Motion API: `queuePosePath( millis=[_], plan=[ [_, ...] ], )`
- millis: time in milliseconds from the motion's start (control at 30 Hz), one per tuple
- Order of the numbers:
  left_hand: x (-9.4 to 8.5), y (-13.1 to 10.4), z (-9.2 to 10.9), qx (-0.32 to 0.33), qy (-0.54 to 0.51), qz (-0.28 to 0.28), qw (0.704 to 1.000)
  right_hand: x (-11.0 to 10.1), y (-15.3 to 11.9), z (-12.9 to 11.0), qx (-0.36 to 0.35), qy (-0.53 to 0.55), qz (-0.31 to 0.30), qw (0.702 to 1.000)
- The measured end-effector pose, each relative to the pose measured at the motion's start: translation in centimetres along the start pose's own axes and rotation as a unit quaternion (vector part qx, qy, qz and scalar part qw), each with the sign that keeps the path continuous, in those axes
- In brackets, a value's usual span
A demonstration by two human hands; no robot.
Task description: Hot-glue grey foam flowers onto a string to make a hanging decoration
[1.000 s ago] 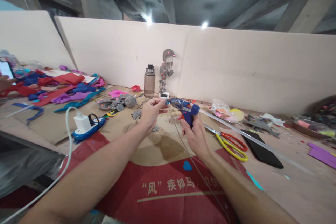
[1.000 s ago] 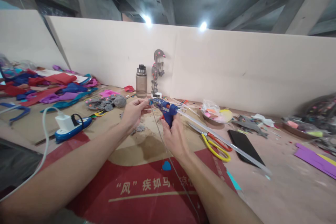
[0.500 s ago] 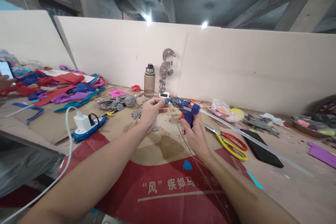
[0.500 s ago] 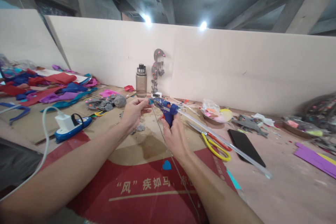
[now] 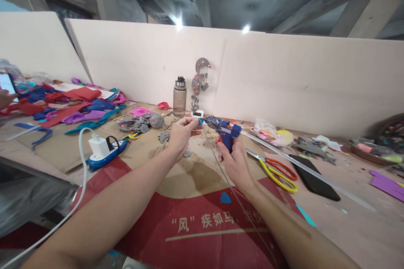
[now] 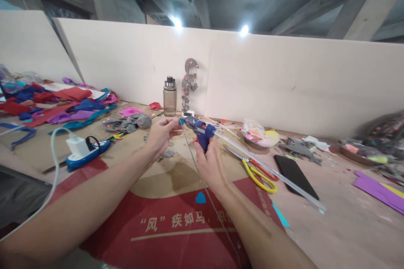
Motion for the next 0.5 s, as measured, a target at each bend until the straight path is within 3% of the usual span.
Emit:
queuePosePath(
  millis=[500],
  plan=[
    [0.05, 0.02, 0.13, 0.003, -0.018, 0.001, 1.0, -0.15, -0.03, 0.09, 0.005, 0.001, 0.019, 1.0]
  ],
)
Point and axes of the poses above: each hand's wrist, its own y-axis towards the middle knuckle, its own x-axis out of the palm, z = x × y, the point moved 6 cm from there along y, towards the middle knuckle, and after that the axes turned 8 degrees about z, right-handed, at the moved point
